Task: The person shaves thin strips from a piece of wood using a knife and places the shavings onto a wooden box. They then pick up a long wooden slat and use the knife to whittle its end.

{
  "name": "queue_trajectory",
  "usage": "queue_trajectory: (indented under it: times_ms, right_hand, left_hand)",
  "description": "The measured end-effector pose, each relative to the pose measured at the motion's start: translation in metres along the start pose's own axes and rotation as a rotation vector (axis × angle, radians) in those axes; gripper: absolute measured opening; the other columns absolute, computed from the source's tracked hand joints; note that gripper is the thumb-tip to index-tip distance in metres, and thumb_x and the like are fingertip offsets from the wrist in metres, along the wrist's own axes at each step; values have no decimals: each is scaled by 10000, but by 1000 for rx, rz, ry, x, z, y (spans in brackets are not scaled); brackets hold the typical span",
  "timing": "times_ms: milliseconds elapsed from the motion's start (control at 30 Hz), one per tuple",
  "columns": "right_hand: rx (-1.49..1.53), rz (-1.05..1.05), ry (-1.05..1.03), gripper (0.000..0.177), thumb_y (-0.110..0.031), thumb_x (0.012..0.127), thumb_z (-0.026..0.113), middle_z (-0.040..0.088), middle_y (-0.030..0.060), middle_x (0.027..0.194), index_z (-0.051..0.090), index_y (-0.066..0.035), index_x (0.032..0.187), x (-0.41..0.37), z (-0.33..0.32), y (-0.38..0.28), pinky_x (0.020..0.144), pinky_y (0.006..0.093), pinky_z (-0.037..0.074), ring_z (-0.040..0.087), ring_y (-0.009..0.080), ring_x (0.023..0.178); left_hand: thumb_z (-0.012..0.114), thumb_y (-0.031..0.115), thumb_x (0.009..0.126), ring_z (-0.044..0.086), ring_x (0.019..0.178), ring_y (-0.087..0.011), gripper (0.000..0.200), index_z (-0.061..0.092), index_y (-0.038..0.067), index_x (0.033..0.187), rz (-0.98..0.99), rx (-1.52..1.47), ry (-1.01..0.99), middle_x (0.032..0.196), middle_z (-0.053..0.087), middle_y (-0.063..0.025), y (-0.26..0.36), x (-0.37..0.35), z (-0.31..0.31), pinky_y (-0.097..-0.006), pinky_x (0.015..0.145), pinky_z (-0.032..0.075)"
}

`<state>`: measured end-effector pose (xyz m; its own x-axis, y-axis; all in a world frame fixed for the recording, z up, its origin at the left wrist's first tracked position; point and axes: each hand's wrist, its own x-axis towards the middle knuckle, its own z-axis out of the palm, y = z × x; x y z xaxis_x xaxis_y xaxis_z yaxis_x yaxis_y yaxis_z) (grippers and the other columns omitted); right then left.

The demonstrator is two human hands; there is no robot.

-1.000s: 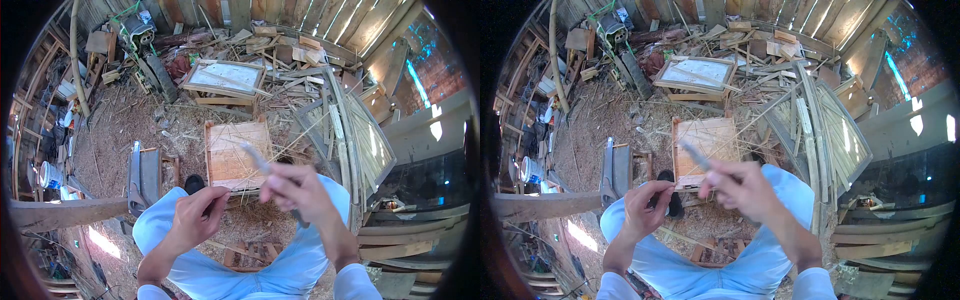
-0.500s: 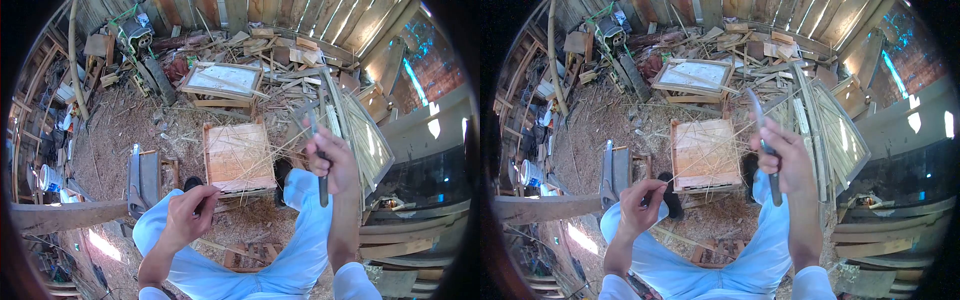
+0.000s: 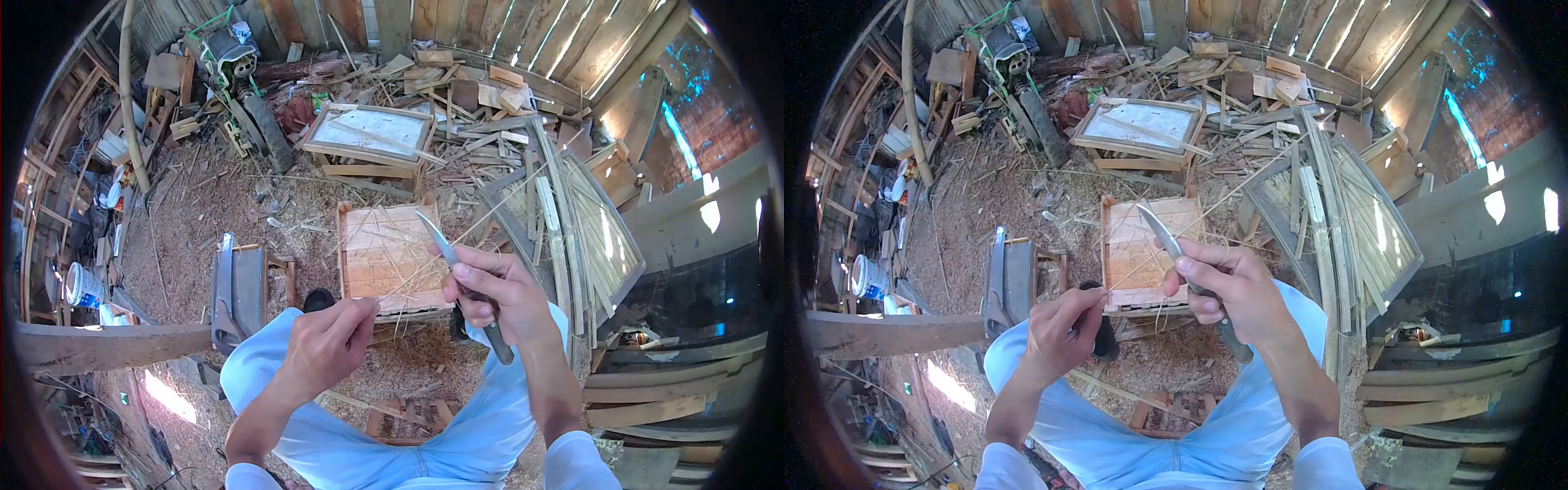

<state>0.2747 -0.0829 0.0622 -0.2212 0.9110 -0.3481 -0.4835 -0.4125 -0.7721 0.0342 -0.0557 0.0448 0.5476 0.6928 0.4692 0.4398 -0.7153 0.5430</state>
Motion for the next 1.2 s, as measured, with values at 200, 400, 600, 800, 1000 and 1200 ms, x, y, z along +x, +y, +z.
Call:
queue_trajectory:
  times_ms: [200,400,600,800,1000,1200]
  right_hand:
    - [94,-191,146,345,-87,945,492,575,40,774,504,-9,1281,-2,-35,-18,406,145,288,375,11,488]
    - [-77,-29,131,377,-91,940,497,573,36,748,467,12,1301,-3,4,2,383,150,284,369,3,469]
    - [57,-138,84,368,-68,950,463,580,37,791,478,-24,1315,-2,-21,-12,405,146,294,368,9,486]
    - [6,-24,-7,363,-80,949,486,605,61,820,485,-15,1306,-4,1,2,406,155,295,379,17,496]
    - [49,-64,3,364,-119,945,512,626,84,851,495,-34,1299,0,-12,-5,419,164,294,378,24,497]
    - [14,13,-99,353,-124,949,507,624,84,876,501,-33,1290,-4,5,4,418,171,298,392,30,502]
  left_hand:
    - [660,-59,728,614,576,-254,209,602,31,908,-30,14,-18,738,626,-91,-2,-8,-6,-335,474,475]
    - [675,-53,705,584,533,-223,216,604,30,892,-8,46,17,671,587,-72,0,-5,-3,-325,450,449]
    - [681,-43,695,539,488,-191,215,611,41,881,78,154,41,623,534,-44,-5,-6,-5,-304,419,419]
    - [689,-41,691,545,506,-171,221,612,33,884,97,181,31,657,552,-34,-3,-3,-4,-291,429,425]
    - [700,-45,686,572,541,-161,224,612,24,880,160,252,69,703,587,-36,-4,-5,-6,-278,454,447]
    - [699,-44,697,577,526,-173,212,610,25,876,140,209,65,689,593,-43,-1,-2,-4,-282,447,456]
